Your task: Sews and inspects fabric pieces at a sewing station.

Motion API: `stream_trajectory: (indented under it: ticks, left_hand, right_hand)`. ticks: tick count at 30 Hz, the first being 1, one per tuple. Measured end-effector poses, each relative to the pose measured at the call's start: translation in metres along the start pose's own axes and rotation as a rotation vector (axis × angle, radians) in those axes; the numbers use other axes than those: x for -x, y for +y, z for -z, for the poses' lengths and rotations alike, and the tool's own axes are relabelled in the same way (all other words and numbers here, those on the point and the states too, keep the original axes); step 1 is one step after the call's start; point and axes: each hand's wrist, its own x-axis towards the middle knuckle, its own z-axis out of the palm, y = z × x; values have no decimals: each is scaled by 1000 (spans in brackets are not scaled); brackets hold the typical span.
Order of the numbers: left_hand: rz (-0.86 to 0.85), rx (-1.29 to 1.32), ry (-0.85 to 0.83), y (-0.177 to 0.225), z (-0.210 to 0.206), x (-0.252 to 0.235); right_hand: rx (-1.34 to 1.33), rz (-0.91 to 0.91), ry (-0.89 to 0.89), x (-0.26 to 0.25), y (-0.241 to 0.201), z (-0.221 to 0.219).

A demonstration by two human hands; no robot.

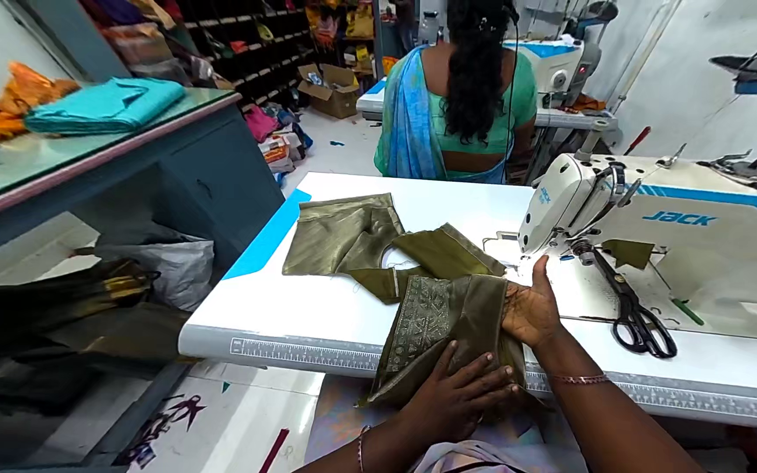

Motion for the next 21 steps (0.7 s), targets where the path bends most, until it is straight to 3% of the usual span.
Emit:
stream_trajectory:
  ticks: [6, 8, 10, 12, 14, 16, 21]
  left_hand:
    - [21, 160, 43, -3, 27, -14]
    - [220, 154, 252, -9, 41, -22]
    - [547, 129, 341, -26, 58, -29]
    - [869, 213, 224, -51, 81, -38]
    - [1085, 353, 68, -74, 101, -45]
    - [1167, 545, -37, -89, 108, -45]
    - [1224, 959, -101, -105, 115, -73]
  right_hand:
    - [-11, 57, 24, -4, 2, 10]
    - [-34, 102, 51, -7, 0, 13]
    - [-55, 119, 55, -7, -1, 15]
    - [-42, 139, 95, -4, 0, 11]
    - [14, 159, 153, 0, 3, 5]
    - [110, 155, 159, 2, 5, 1]
    - [190, 110, 135, 2, 7, -3]
